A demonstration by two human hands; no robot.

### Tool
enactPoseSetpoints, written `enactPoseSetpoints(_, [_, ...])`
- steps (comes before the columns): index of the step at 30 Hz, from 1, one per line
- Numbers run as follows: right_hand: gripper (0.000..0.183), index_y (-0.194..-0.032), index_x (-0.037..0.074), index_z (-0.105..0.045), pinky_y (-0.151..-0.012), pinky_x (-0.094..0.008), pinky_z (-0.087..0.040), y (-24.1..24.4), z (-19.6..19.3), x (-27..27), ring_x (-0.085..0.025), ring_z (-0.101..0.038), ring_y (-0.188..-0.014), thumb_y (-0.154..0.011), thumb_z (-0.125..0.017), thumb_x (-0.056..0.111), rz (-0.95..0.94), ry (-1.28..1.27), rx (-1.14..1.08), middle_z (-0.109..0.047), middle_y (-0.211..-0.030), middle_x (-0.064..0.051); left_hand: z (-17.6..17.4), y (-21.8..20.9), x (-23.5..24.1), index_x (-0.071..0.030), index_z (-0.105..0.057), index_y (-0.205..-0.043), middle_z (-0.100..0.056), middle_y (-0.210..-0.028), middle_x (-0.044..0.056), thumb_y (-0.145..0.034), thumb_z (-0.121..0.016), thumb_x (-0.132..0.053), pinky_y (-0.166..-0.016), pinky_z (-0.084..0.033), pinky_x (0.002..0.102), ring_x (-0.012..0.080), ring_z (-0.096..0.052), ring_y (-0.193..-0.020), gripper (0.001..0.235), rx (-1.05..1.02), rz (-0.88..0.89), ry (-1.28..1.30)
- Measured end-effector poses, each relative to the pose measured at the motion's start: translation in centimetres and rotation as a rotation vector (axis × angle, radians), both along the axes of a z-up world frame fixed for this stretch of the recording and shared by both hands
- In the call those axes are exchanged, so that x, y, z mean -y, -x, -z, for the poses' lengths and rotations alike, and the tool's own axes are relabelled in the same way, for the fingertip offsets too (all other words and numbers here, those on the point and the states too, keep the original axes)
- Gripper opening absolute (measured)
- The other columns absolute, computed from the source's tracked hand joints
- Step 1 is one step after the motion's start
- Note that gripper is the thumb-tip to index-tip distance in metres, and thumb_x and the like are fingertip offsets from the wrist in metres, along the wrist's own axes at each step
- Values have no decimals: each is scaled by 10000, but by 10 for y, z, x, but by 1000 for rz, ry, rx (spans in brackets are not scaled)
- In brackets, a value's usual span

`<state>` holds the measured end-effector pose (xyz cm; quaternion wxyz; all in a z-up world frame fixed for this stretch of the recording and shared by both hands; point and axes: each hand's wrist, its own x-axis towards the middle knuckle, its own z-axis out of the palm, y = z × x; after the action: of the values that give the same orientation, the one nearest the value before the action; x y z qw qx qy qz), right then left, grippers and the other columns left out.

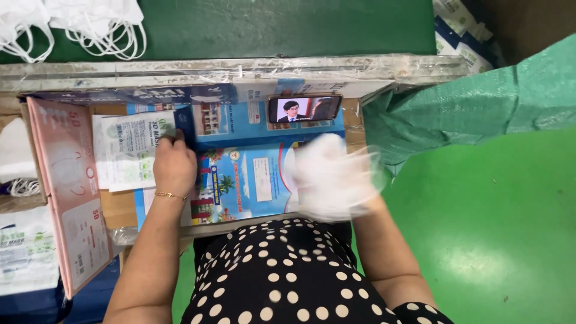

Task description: Packaging individual face masks into plastic sleeves and organizing them into boxes.

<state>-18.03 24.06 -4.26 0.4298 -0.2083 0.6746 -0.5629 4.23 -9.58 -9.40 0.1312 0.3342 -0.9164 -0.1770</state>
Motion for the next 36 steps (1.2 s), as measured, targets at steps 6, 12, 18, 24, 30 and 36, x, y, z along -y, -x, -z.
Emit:
enactPoseSetpoints(6, [403, -1231, 78, -710, -914, -460, -514, -41, -62, 51, -358, -669, -1062, -839, -723, 171, -118, 4, -1076, -725, -1112, -144, -38, 12, -7, 5, -635, -1273, -634, -1144, 269, -895, -574, -95, -832, -510, 529, 460, -619, -955, 396, -76, -140, -11])
enactPoseSetpoints(12, [347, -1118, 169, -765, -856, -430, -507, -51, -39, 61, -302, -668, -984, -776, -766, 110, -267, -87, -1149, -737, -988, -40, -13, -3, 33, -31, -667, -945, -683, -858, 161, -972, -778, -238, -724, -516, 407, 288, -639, -745, 236, -283, -260, -450])
enactPoseSetpoints(18, [454, -1131, 115, -665, -887, -331, -555, -86, -90, 103, -141, -677, -1001, -743, -891, 187, -253, 20, 4, -725, -1015, -2, -70, -5, -42, -34, -679, -904, -622, -858, 102, -859, -805, -128, -695, -488, 337, 213, -591, -760, 163, -650, 48, -348])
enactPoseSetpoints(24, [414, -1109, 96, -710, -857, -308, -586, -75, -57, 129, -145, -727, -960, -757, -903, 196, -67, 54, -306, -769, -1038, -31, -99, 1, -72, -15, -699, -916, -608, -796, 88, -818, -833, -106, -588, -467, 303, 191, -565, -644, 190, -844, 105, -419])
enactPoseSetpoints(30, [288, -1079, 85, -718, -812, -311, -588, -50, -39, 117, -135, -707, -900, -830, -854, 136, 22, -1, -519, -755, -985, -32, -107, 15, -83, -24, -682, -846, -631, -777, 45, -867, -811, -127, -589, -506, 278, 144, -613, -644, 166, -651, 229, -454])
enactPoseSetpoints(36, [266, -1146, 71, -708, -810, -322, -570, -59, -37, 84, -140, -684, -915, -885, -742, 110, -225, -3, -188, -742, -981, -31, -127, 24, -82, -34, -669, -965, -653, -889, 68, -869, -777, -130, -737, -505, 328, 192, -619, -833, 174, -640, 144, -916])
